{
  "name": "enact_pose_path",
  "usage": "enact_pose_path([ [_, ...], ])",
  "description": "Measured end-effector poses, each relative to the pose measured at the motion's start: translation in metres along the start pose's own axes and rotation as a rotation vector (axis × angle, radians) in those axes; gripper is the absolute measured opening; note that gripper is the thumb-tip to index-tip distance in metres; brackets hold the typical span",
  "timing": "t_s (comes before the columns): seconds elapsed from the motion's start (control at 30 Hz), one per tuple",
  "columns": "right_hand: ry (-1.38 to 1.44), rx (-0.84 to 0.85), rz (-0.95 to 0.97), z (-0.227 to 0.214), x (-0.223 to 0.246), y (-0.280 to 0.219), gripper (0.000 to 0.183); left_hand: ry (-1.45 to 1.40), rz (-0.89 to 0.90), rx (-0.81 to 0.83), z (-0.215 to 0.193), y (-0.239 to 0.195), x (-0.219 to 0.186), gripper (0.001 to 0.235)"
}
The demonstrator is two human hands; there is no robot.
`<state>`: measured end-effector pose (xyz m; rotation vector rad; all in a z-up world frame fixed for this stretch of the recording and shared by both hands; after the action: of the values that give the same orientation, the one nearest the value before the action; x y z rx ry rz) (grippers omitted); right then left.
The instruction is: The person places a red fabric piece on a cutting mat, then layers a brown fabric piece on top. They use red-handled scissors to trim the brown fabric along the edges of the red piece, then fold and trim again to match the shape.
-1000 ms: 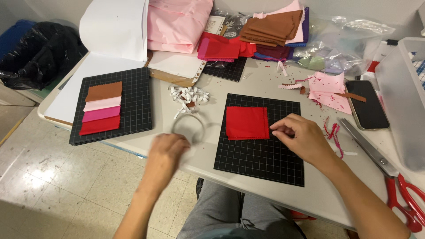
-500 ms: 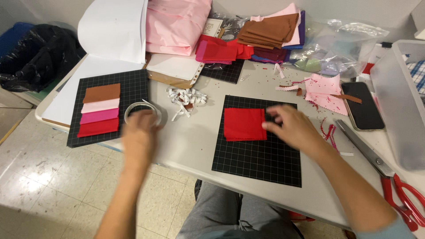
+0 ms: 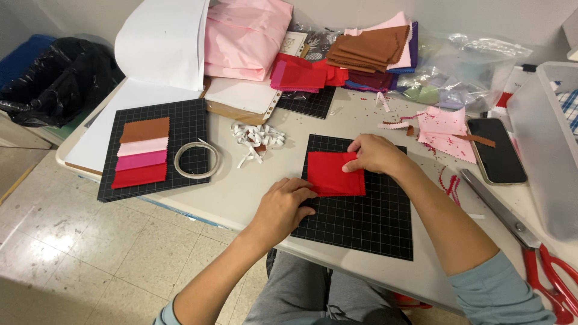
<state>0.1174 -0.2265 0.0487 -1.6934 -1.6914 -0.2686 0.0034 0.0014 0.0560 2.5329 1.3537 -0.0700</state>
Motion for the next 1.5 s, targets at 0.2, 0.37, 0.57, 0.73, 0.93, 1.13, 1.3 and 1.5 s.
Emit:
enact_pose_path([
  [0.2, 0.005, 0.001, -0.058, 0.004, -0.001, 0.012, 0.053, -0.051, -0.005, 0.02, 0.002, -0.001, 0.001, 0.028],
  [0.37, 0.173, -0.017, -0.043, 0.006, 0.007, -0.003, 0.067, -0.079, -0.005, 0.013, -0.007, -0.003, -0.002, 0.027],
  [0.57, 0.311, -0.146, -0.069, 0.0, -0.019, 0.01, 0.057, -0.084, -0.003, -0.008, -0.006, -0.005, -0.001, 0.026],
  [0.73, 0.266, -0.197, -0.06, -0.006, -0.026, 0.015, 0.059, -0.079, 0.004, 0.007, -0.005, 0.0, 0.001, 0.025],
  [0.93, 0.198, -0.212, -0.085, -0.031, 0.01, -0.011, 0.062, -0.088, 0.001, 0.052, -0.008, 0.007, 0.004, 0.026],
  [1.13, 0.069, -0.615, -0.264, -0.091, -0.018, 0.055, 0.025, -0.202, 0.047, -0.029, -0.014, 0.08, 0.022, 0.019],
  [1.3, -0.055, -0.788, -0.241, -0.134, -0.056, 0.126, 0.014, -0.518, -0.097, -0.132, 0.039, 0.16, 0.05, 0.027],
  [1.5, -0.227, -0.806, -0.426, -0.143, -0.033, 0.174, 0.017, -0.62, -0.254, -0.118, 0.057, 0.168, 0.061, 0.029],
])
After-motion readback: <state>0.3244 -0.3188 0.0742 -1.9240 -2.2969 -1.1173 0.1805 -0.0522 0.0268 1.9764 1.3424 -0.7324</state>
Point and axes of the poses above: each hand's wrist, its own y-axis towards the middle knuckle, its own z-axis out of the palm, x = y × z, the point moved 5 cm from there along y, towards the middle knuckle, and after that the axes turned 14 degrees about y, right-handed, at the moved point
